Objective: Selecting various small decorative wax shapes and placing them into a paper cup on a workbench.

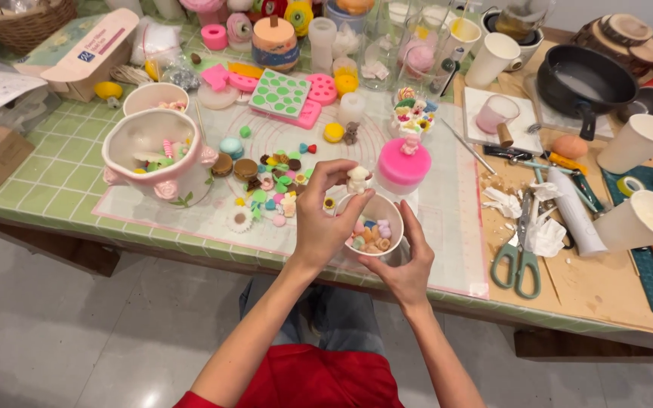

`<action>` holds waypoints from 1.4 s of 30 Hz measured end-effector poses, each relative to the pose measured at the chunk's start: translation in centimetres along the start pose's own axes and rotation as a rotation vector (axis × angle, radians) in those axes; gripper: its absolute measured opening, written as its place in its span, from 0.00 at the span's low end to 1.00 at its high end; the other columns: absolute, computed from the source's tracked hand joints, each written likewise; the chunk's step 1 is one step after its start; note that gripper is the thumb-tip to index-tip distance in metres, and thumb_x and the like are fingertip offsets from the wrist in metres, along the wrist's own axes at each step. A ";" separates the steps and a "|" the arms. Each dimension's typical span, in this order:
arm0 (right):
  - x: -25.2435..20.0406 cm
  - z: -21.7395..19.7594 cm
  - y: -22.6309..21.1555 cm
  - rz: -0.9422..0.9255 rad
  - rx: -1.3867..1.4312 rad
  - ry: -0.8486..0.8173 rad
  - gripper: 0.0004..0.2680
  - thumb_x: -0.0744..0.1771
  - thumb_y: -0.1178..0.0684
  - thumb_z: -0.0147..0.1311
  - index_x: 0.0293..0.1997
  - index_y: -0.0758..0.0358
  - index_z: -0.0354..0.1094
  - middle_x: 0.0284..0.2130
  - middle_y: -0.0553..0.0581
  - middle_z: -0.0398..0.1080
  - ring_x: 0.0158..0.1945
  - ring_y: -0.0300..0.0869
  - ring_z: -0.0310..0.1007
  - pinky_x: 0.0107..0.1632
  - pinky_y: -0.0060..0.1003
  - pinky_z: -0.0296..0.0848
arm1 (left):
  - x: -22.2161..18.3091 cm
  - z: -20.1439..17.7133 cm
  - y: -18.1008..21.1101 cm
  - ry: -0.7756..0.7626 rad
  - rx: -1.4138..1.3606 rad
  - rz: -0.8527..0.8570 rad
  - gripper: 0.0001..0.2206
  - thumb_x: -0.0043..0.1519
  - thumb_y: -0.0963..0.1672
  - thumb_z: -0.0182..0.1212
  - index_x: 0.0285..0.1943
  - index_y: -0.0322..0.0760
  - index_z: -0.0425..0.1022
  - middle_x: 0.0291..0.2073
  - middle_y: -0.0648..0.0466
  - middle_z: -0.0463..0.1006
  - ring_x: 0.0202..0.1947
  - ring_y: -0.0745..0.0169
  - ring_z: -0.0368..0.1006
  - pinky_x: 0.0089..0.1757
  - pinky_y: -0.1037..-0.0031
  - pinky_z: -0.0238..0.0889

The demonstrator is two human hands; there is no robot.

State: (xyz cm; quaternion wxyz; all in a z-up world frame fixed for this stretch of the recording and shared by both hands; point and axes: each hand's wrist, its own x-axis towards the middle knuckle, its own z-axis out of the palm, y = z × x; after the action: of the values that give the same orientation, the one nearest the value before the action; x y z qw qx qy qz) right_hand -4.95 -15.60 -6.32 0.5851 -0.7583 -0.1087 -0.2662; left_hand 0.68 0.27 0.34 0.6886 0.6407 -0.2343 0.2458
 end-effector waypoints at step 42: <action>14.0 -6.7 2.5 0.239 0.335 -0.073 0.11 0.68 0.57 0.60 0.56 0.68 0.72 0.48 0.54 0.76 0.52 0.34 0.74 0.59 0.32 0.70 | 9.4 5.3 -6.5 -0.322 0.417 -0.015 0.14 0.55 0.48 0.74 0.43 0.36 0.82 0.46 0.49 0.79 0.52 0.50 0.73 0.53 0.61 0.62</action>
State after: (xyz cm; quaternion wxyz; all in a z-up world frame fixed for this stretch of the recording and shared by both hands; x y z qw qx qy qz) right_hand 6.13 -24.68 0.19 0.7261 -0.6670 -0.0819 -0.1453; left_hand 12.05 -5.03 1.68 0.4975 0.8013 -0.2805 0.1783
